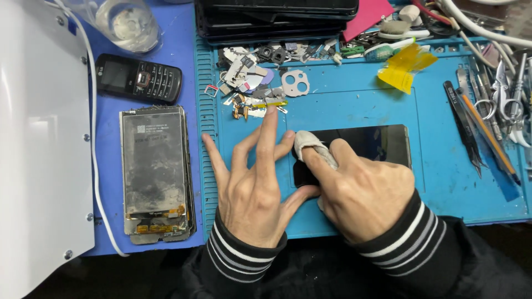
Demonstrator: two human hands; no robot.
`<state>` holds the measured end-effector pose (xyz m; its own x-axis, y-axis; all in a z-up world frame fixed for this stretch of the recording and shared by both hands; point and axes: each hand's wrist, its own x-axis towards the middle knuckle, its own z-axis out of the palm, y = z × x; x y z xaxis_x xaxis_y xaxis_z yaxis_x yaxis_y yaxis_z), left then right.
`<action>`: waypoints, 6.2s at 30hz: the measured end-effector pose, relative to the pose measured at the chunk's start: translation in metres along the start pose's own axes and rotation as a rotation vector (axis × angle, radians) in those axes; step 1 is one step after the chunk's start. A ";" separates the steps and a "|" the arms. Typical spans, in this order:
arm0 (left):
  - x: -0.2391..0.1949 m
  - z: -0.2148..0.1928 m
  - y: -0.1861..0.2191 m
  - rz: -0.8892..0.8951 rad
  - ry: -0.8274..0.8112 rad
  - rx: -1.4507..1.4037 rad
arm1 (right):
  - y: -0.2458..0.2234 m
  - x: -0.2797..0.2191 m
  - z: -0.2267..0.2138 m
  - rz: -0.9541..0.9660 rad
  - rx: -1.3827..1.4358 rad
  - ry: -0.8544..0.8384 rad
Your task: Cleaning a smartphone screen using a cloth and cleaning solution at a repair station.
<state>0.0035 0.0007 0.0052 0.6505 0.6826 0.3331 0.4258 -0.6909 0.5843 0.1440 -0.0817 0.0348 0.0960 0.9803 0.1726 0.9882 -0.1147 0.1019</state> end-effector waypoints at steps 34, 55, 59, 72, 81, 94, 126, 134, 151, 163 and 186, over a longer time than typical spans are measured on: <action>0.000 0.012 -0.010 0.080 0.013 -0.055 | 0.071 -0.064 0.039 0.454 -0.456 -0.086; 0.000 0.022 -0.017 0.044 -0.040 -0.109 | 0.090 -0.067 0.043 0.468 -0.385 -0.306; 0.001 0.018 -0.014 0.065 -0.022 -0.097 | 0.071 -0.051 0.042 0.422 -0.292 -0.319; 0.000 0.011 -0.006 0.023 0.000 -0.028 | 0.073 -0.047 0.018 0.297 -0.224 -0.117; 0.003 0.000 0.003 0.043 -0.030 0.062 | 0.021 -0.010 0.000 0.094 0.130 0.003; 0.004 0.001 0.003 0.029 -0.041 0.049 | 0.069 -0.047 0.001 0.253 -0.186 -0.186; 0.006 -0.004 0.015 0.089 0.027 -0.095 | 0.098 -0.132 0.030 0.391 0.474 0.429; -0.001 -0.009 0.027 0.352 -0.058 -0.208 | 0.069 -0.128 0.027 0.078 0.888 0.465; -0.017 -0.044 0.030 0.387 -0.067 -0.515 | 0.039 -0.039 -0.032 -0.389 1.289 0.204; -0.017 -0.016 0.013 0.193 -0.326 -0.813 | 0.054 -0.059 0.012 0.143 1.024 0.354; -0.005 -0.015 0.059 0.330 -0.339 -0.740 | 0.070 -0.081 0.021 0.186 2.066 -0.461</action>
<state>0.0160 -0.0401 0.0490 0.8701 0.2864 0.4011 -0.2581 -0.4284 0.8659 0.2075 -0.1656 0.0072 -0.1188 0.9773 -0.1751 -0.3918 -0.2082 -0.8962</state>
